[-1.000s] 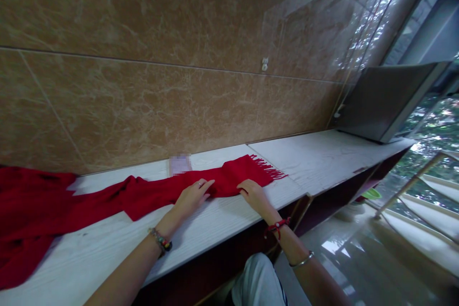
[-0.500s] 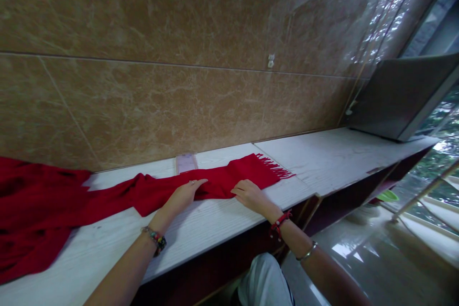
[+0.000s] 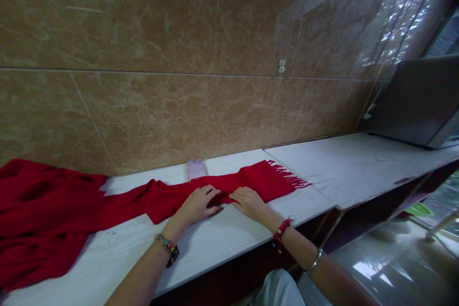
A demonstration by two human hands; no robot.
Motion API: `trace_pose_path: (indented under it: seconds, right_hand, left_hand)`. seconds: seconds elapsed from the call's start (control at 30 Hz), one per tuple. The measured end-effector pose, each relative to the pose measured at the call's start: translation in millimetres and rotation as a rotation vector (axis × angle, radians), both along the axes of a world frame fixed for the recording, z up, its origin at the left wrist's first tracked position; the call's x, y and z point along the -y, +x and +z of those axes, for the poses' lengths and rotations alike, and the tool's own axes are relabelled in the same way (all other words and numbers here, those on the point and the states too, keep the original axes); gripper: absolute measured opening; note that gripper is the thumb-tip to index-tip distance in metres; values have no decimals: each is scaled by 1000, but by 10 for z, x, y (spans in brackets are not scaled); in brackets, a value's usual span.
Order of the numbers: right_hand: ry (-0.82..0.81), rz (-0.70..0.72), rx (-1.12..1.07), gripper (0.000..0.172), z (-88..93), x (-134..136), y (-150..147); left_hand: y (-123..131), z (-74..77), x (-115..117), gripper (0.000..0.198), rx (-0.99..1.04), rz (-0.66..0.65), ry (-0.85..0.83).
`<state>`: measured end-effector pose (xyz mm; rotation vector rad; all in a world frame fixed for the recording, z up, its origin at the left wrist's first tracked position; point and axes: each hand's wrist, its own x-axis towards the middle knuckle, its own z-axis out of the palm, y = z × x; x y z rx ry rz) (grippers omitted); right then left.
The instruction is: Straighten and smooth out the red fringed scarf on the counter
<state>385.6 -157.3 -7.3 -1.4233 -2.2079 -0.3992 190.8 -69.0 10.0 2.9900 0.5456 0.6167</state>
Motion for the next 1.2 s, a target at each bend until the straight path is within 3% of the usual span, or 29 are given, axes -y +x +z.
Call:
trace_pose_path:
  seconds: [0.2,0.33,0.47,0.57,0.67,0.8,1.07,1.2]
  right_hand:
    - [120,-14,-142,10,-21,-125,-33]
    - [162,-21,-161,13,-78,-107,-14]
    - [151,-63,-165,16,-131,-58,-14]
    - [156,-102,-229,19,-158,-65,-5]
    - [142,-125,-311,19,-171,-88,6]
    - [130,-138,-367,17,-176,-102,14]
    - [144,-158,-417,14,-236,-141,64]
    - [115,-167,-406,14,-254,-153,70]
  left_hand:
    - [1,-53,-113,23,-93,152,99]
    - [-72,-30,-179,34,-37,224,116]
    - [-49,23,-45,35,88,131,145]
    - [76,24,116,34,67,46,149]
    - [238,-26,177,39,-6,84,174]
    - [353,-84,89,22,-76,183,196]
    - [215,-9,46,31,49,240,280]
    - [117,27,63,39,92,317,220]
